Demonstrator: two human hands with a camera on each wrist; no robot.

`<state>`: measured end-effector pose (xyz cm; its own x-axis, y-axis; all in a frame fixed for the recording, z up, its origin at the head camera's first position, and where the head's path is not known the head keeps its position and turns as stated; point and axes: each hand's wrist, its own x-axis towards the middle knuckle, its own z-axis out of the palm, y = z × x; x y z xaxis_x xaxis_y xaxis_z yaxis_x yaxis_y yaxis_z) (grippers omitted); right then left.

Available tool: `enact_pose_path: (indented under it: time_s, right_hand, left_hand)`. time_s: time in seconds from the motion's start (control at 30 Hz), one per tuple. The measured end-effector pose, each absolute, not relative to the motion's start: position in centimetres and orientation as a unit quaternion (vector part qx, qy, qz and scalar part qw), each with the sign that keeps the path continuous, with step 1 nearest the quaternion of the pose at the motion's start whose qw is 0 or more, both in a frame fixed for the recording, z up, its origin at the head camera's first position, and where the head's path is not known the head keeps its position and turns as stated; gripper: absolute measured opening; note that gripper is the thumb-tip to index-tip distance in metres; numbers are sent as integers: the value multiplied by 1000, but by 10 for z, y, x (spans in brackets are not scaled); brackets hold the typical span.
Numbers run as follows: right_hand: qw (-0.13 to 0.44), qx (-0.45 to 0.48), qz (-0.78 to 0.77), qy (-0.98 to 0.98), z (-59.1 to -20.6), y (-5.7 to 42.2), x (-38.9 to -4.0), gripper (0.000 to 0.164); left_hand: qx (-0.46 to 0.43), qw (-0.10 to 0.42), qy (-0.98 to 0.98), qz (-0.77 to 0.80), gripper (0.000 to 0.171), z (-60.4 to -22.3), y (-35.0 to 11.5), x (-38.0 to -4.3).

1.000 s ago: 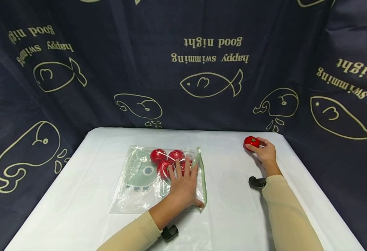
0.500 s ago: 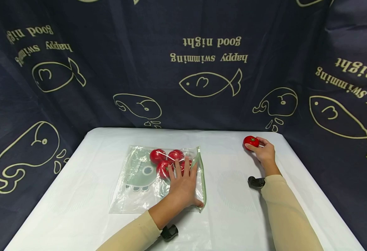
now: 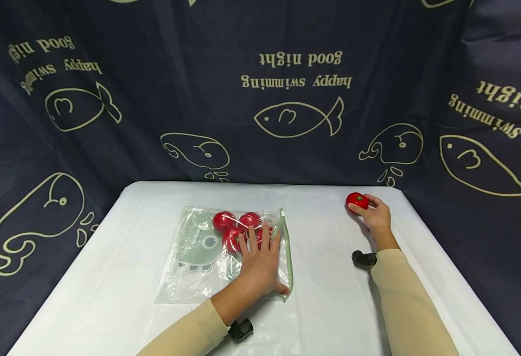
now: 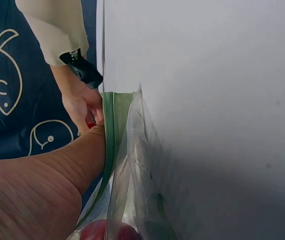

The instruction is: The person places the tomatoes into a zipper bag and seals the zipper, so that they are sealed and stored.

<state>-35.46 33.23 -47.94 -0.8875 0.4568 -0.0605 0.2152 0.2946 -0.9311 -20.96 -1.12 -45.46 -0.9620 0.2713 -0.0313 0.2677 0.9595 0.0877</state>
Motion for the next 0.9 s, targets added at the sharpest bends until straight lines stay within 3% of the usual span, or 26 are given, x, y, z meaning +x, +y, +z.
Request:
enact_pose_path:
  time_s: [0.9]
  right_hand:
    - [121, -220, 574, -780, -479, 323, -342, 76]
  left_hand:
    - [139, 20, 989, 45, 149, -454, -11, -210]
